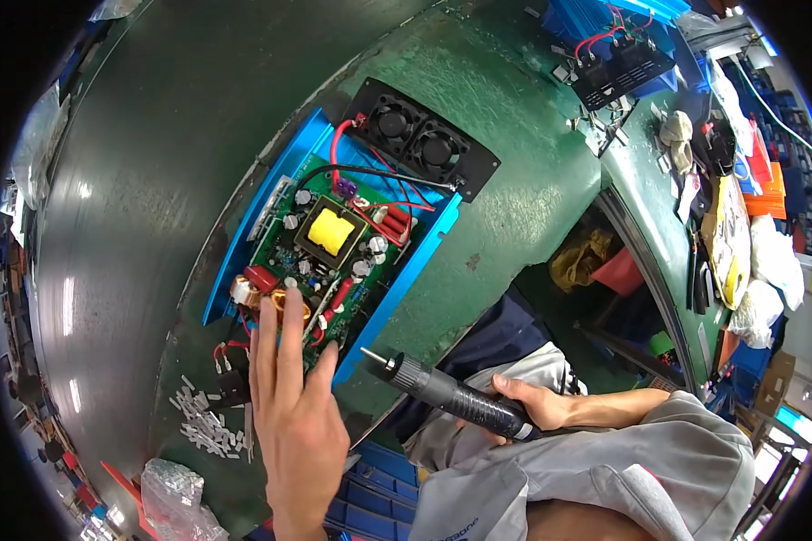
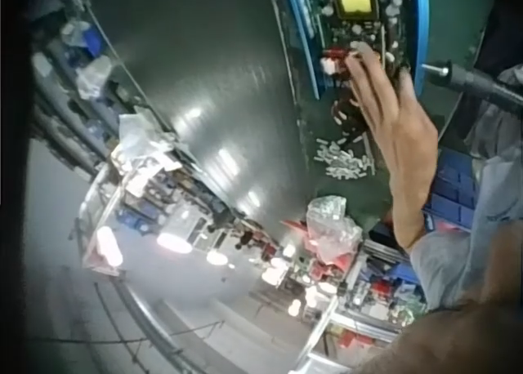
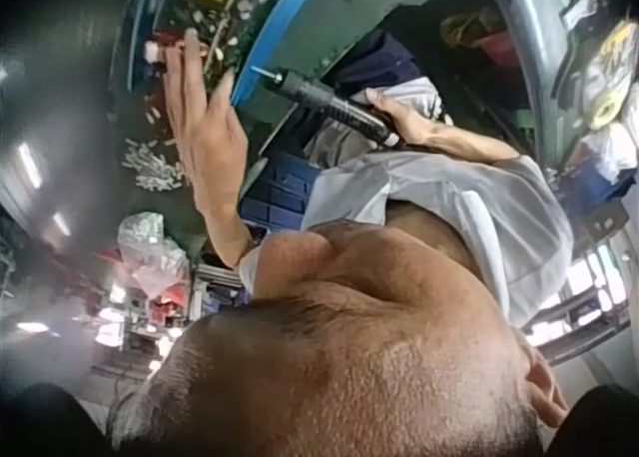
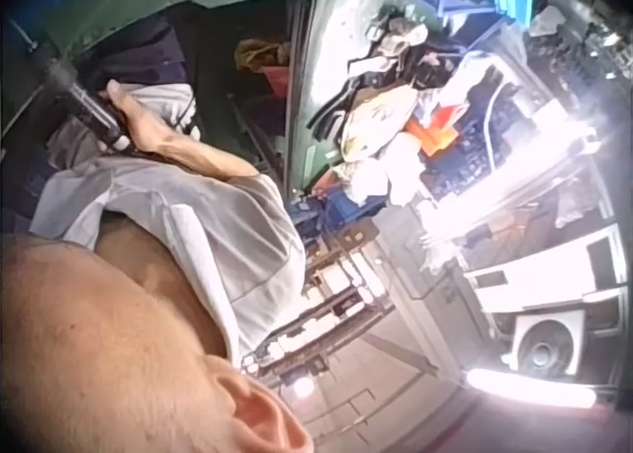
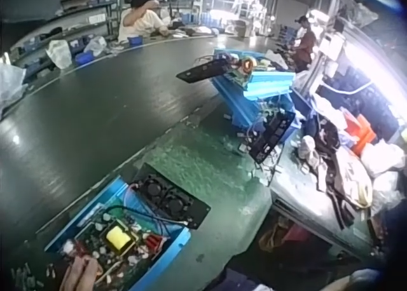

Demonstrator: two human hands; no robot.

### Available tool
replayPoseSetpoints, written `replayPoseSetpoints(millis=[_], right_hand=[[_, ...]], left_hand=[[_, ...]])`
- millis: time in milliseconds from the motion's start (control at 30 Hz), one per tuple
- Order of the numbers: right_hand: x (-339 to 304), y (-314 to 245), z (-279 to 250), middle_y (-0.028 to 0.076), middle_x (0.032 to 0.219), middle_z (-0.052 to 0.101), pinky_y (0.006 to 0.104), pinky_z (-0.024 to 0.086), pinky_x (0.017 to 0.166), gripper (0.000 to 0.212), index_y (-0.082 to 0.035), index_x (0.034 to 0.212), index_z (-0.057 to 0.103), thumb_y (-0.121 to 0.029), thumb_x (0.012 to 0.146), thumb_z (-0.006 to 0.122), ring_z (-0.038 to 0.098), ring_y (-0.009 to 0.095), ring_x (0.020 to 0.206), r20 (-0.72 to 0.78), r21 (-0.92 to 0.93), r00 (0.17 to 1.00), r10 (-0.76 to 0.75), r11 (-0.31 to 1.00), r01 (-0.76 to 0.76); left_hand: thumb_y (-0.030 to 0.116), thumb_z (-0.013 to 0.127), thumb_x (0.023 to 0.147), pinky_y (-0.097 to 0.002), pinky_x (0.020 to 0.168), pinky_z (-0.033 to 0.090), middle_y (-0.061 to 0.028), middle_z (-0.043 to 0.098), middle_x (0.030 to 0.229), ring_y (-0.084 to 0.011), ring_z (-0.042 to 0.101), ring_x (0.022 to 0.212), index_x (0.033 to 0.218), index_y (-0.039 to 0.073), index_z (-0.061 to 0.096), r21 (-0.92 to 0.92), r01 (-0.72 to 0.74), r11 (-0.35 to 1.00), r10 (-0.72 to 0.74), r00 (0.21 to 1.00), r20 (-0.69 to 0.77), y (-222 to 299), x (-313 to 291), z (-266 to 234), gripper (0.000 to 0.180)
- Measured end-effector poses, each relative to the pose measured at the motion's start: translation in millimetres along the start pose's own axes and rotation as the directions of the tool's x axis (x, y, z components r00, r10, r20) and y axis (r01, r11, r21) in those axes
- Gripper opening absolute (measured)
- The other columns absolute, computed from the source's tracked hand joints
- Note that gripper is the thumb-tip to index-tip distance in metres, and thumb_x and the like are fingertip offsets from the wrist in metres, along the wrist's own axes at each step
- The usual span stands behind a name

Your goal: Assembling a circuit board into a metal casing using an electric screwdriver.

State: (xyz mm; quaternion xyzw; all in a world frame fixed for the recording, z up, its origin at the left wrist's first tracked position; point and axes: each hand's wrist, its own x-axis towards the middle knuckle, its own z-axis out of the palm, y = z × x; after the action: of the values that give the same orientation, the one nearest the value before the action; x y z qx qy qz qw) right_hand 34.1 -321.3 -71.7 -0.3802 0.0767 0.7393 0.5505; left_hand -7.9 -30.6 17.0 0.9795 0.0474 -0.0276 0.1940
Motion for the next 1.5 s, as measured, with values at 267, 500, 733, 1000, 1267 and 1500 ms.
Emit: replayPoseSetpoints(millis=[267,500,733,1000,1267,1500], right_hand=[[-0.7,7.4,-15.4,0.002,0.075,0.059,0.0268,0.043,0.065,0.065,0.002,0.129,0.060,-0.055,0.098,0.053,0.056,0.011,0.069,0.193,0.010,0.973,-0.123,0.992,0.123],[-7.4,4.5,10.2,0.013,0.075,0.066,0.0407,0.049,0.064,0.056,-0.002,0.131,0.052,-0.042,0.095,0.068,0.063,0.024,0.064,-0.220,-0.809,0.847,-0.483,0.575,0.118],[-1.5,12.1,-11.1,0.005,0.093,0.066,0.0301,0.049,0.081,0.070,-0.001,0.128,0.059,-0.062,0.104,0.035,0.061,0.013,0.086,0.009,-0.149,0.988,-0.154,0.977,0.154],[-13.0,14.6,3.1,0.006,0.100,0.069,0.0301,0.050,0.087,0.064,-0.003,0.132,0.060,-0.054,0.109,0.028,0.064,0.014,0.090,-0.258,-0.328,0.952,-0.162,0.942,0.071],[21.6,25.9,-2.7,-0.003,0.081,0.063,0.0232,0.046,0.060,0.059,-0.012,0.100,0.065,-0.065,0.102,0.039,0.057,0.009,0.067,-0.117,0.240,0.992,0.038,0.971,-0.009],[3.9,33.8,-39.2,0.016,0.138,0.057,0.0388,0.035,0.113,0.071,0.004,0.137,0.052,-0.055,0.109,0.025,0.049,0.027,0.131,-0.118,-0.569,0.912,-0.392,0.780,0.262]], left_hand=[[0.008,0.063,0.093,-0.0539,0.115,0.035,-0.0156,0.050,0.148,-0.0355,0.042,0.142,0.116,0.002,0.066,0.190,0.019,0.982,-0.011,0.999,-0.044,15.1,-6.7,8.6,0.024],[0.009,0.062,0.095,-0.0517,0.115,0.037,-0.0146,0.050,0.148,-0.0322,0.044,0.141,0.111,-0.004,0.065,0.231,0.090,0.969,-0.066,0.992,-0.106,23.1,-13.1,23.1,0.021],[0.007,0.062,0.095,-0.0512,0.114,0.037,-0.0156,0.051,0.148,-0.0338,0.045,0.140,0.110,-0.004,0.066,0.164,0.083,0.983,-0.055,0.984,-0.168,11.0,-20.4,28.6,0.019],[0.005,0.064,0.092,-0.0492,0.112,0.038,-0.0165,0.054,0.145,-0.0349,0.045,0.140,0.111,-0.004,0.067,0.050,-0.021,0.999,0.029,0.987,-0.159,8.8,-0.9,31.1,0.021],[0.010,0.062,0.097,-0.0457,0.110,0.040,-0.0169,0.057,0.143,-0.0359,0.047,0.138,0.117,-0.003,0.067,0.352,-0.110,0.929,0.036,0.977,0.211,14.1,-4.2,-12.3,0.024],[0.015,0.065,0.096,-0.0456,0.111,0.039,-0.0151,0.059,0.140,-0.0350,0.049,0.136,0.111,0.001,0.071,0.303,0.045,0.952,-0.017,0.996,-0.092,25.6,-14.9,9.1,0.021]])
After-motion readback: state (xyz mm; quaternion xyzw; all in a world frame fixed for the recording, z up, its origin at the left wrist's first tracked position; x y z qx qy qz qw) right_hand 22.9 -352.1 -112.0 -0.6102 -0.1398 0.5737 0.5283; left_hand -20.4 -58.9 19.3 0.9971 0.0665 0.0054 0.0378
